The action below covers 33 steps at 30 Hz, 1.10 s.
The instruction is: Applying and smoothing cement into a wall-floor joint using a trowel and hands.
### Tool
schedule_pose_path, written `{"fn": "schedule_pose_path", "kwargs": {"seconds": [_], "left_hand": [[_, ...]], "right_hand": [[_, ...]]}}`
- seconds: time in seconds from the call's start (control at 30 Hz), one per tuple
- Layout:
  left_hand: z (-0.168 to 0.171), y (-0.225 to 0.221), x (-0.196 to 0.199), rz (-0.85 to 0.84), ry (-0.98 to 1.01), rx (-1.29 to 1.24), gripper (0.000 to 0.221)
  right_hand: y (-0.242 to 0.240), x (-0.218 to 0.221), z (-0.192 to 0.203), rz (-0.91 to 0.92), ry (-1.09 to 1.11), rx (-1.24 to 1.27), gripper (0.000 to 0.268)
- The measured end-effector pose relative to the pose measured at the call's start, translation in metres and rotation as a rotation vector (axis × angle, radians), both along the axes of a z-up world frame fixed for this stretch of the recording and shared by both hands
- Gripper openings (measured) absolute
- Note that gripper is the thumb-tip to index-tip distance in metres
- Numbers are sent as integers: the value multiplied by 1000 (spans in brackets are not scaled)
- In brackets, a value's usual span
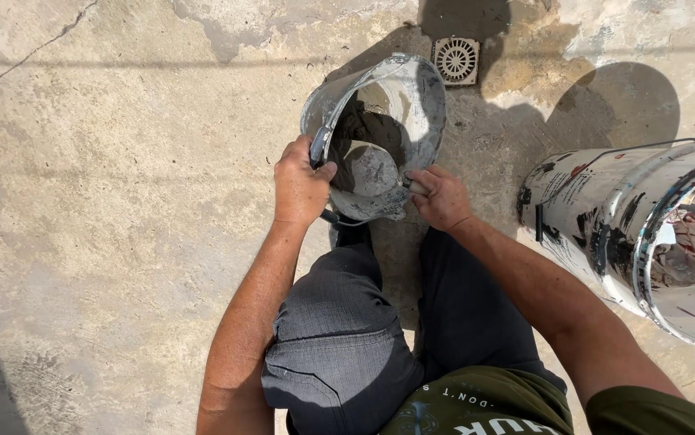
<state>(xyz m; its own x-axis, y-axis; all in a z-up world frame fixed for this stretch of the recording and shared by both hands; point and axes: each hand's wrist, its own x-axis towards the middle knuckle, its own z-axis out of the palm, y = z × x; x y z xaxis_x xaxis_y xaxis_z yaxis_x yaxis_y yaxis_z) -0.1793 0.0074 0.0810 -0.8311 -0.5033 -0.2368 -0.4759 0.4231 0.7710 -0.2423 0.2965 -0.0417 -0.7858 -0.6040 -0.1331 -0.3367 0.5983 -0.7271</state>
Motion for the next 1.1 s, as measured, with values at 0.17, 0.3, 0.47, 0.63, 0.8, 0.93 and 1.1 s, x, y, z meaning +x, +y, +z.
{"fn": "schedule_pose_path", "kwargs": {"seconds": [0.17,0.3,0.47,0.63,0.8,0.93,1.1], "left_hand": [[4,-2,0,23,22,2,33],[-1,0,3,18,-1,1,32],[-2,2,-3,17,0,-15,29],[0,4,-3,5,-15,-34,28],[-3,6,4,-14,2,-34,31],[-7,8,8,-12,-2,-46,31],[-11,12,5,-33,-4,-61,32]], "right_hand": [[2,1,7,-4,327,142,28],[5,-23,-1,112,833,235,12],[11,-58,33,250,969,274,8],[11,-72,28,288,1031,254,14],[3,-73,34,296,987,284,18],[5,-64,16,237,966,338,14],[5,-51,23,273,843,393,16]]}}
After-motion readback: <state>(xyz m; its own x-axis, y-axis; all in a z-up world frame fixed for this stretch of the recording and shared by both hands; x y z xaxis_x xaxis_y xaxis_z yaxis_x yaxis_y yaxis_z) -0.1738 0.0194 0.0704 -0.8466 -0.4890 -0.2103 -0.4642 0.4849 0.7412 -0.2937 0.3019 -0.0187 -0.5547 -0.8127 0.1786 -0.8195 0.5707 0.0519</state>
